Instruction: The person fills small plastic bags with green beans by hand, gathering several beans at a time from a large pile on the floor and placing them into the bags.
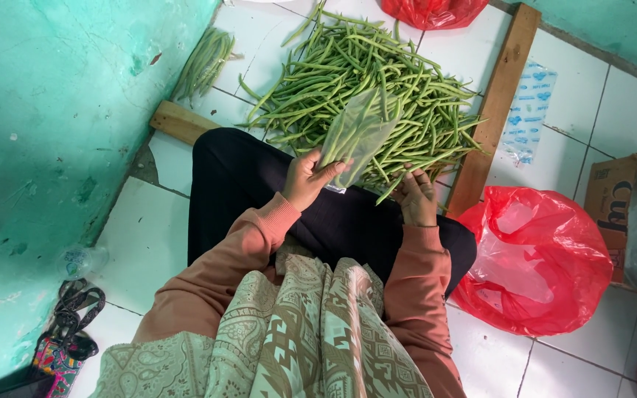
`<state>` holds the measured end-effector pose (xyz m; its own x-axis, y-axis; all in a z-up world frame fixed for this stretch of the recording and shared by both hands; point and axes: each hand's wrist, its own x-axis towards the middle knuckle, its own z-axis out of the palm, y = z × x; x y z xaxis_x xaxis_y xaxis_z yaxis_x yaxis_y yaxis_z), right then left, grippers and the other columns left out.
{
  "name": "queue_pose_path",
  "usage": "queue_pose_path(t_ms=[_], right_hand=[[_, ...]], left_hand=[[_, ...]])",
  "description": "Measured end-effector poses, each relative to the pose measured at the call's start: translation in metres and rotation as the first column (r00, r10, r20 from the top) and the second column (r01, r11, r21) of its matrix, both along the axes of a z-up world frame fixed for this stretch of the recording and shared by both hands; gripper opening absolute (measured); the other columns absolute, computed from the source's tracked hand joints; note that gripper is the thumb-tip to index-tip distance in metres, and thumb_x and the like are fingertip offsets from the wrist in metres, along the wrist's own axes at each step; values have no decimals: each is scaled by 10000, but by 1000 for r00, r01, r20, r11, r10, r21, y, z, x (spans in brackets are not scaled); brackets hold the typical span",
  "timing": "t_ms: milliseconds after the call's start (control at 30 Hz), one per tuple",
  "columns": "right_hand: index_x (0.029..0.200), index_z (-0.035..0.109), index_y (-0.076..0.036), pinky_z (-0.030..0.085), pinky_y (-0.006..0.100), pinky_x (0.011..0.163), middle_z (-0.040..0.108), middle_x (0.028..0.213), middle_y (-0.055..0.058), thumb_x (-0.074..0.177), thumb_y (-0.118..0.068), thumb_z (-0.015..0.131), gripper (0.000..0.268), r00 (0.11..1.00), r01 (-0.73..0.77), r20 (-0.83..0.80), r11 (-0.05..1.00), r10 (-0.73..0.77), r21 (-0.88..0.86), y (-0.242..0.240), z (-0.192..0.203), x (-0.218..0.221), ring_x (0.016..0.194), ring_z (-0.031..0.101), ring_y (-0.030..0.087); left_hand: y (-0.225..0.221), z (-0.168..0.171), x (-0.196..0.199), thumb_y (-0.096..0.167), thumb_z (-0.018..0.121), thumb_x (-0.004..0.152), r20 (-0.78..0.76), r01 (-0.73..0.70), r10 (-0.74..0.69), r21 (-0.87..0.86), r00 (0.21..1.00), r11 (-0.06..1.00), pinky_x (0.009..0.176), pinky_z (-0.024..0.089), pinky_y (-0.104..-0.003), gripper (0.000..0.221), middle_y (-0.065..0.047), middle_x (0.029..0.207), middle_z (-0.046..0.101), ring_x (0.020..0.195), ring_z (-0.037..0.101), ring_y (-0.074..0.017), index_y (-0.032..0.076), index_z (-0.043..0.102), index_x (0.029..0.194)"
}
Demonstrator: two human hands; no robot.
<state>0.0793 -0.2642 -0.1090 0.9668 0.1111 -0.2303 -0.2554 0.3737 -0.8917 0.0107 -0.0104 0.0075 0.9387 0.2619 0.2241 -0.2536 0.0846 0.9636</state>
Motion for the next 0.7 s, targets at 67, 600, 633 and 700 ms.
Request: queue_pose_path(t_ms=[67,600,633,700], right_hand=[[1231,616,-26,680,330,692,682,959,85,1054,-134,614,208,999,31,27,999,-32,15,0,21,-5,799,729,167],[1239,547,-72,530,365,757,587,1060,143,1148,-156,569,126,370,546,911,836,-182,-55,19,252,-38,910,597,264],[1239,547,-72,530,365,757,587,1060,143,1148,-156,569,126,370,547,911,836,-181,-56,19,250,-36,910,597,264],[1202,531,-42,595,361,852,595,1138,152,1134,-54,563,76,381,463,921,879,-78,-117,20,246,-29,962,620,253]], left_hand=[[-1,4,-2,189,793,930,2,-5,5,-3,1000,1000,792,597,-412,190,-166,853,779,860,744,-230,16,771,1007],[7,-40,-8,270,769,928,-6,132,-136,310,991,942,552,336,-233,245,44,702,575,611,439,-57,53,740,1038],[7,-38,-9,270,769,928,-6,132,-137,309,991,942,552,336,-233,245,44,702,575,611,439,-57,53,740,1038],[6,-35,-11,221,768,924,15,146,-158,303,987,942,642,498,-244,277,-21,950,752,772,649,-90,33,739,1125]])
